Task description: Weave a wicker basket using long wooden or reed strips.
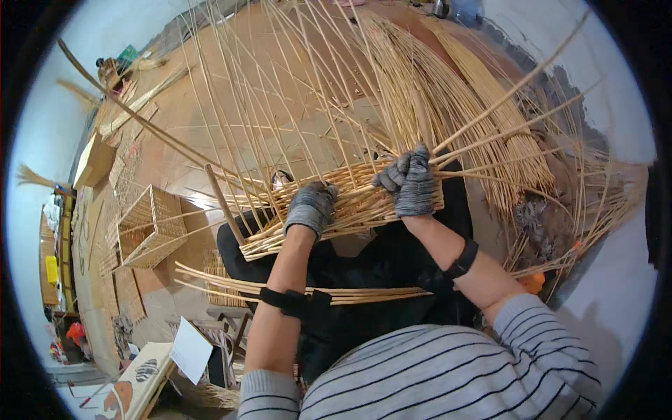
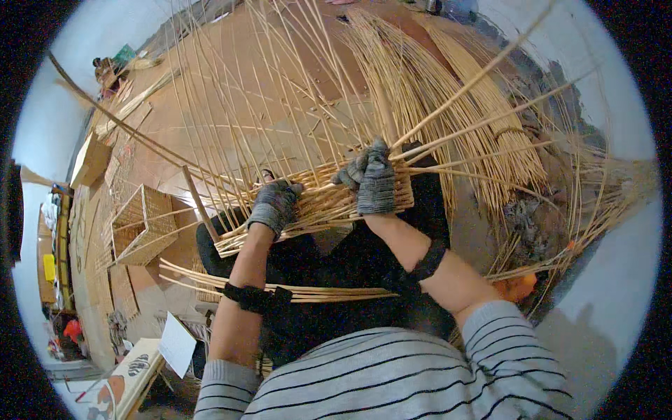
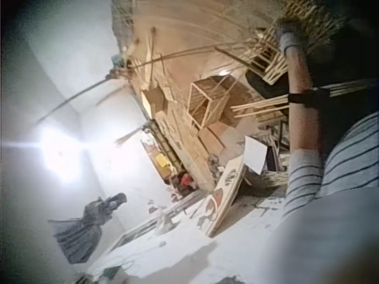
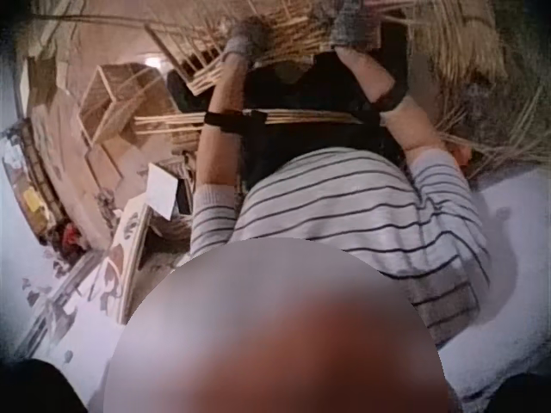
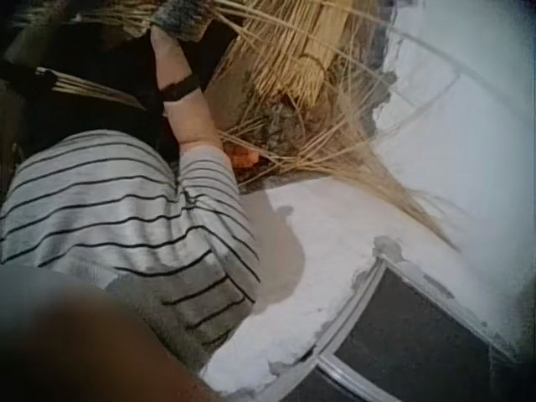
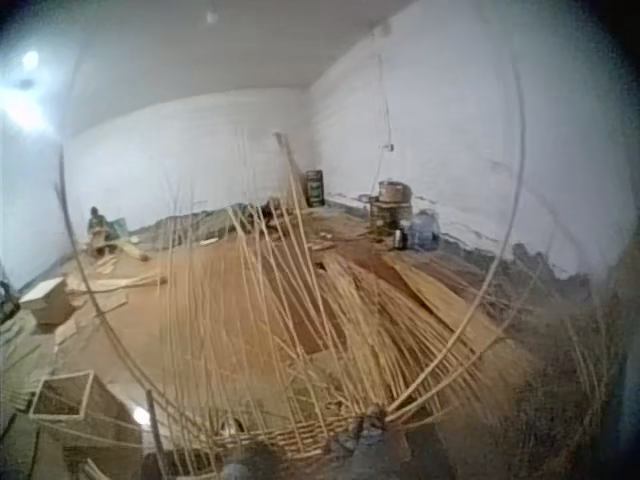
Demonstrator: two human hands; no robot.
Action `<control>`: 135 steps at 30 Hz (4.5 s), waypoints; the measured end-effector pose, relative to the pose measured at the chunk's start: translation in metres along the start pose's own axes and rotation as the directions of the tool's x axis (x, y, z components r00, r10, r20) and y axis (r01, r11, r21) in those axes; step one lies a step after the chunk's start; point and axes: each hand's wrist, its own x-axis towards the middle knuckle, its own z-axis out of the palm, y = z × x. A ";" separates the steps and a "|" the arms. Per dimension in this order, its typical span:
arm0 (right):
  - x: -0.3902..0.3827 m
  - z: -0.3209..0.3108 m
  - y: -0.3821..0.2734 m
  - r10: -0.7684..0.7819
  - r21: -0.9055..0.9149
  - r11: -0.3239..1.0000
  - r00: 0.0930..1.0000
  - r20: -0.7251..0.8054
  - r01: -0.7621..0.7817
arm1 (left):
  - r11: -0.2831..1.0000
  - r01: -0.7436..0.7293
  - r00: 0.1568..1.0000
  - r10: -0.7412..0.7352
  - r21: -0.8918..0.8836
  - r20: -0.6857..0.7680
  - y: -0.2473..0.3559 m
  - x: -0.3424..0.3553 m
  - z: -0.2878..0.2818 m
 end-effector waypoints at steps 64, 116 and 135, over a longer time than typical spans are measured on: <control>-0.002 -0.022 -0.113 -0.148 -0.183 0.976 0.976 -0.159 0.118 | 0.926 -0.316 0.920 0.352 -0.206 0.174 0.128 0.020 -0.034; 0.057 0.089 -0.188 -0.138 -0.431 -0.899 0.983 0.121 -0.073 | -0.021 -0.447 0.826 -0.392 -0.894 -0.404 -0.082 -0.040 -0.063; 0.032 0.168 -0.143 -0.019 -0.093 -0.977 0.359 0.933 0.191 | -0.041 -0.661 0.540 -0.719 -0.749 -0.438 -0.135 -0.104 -0.012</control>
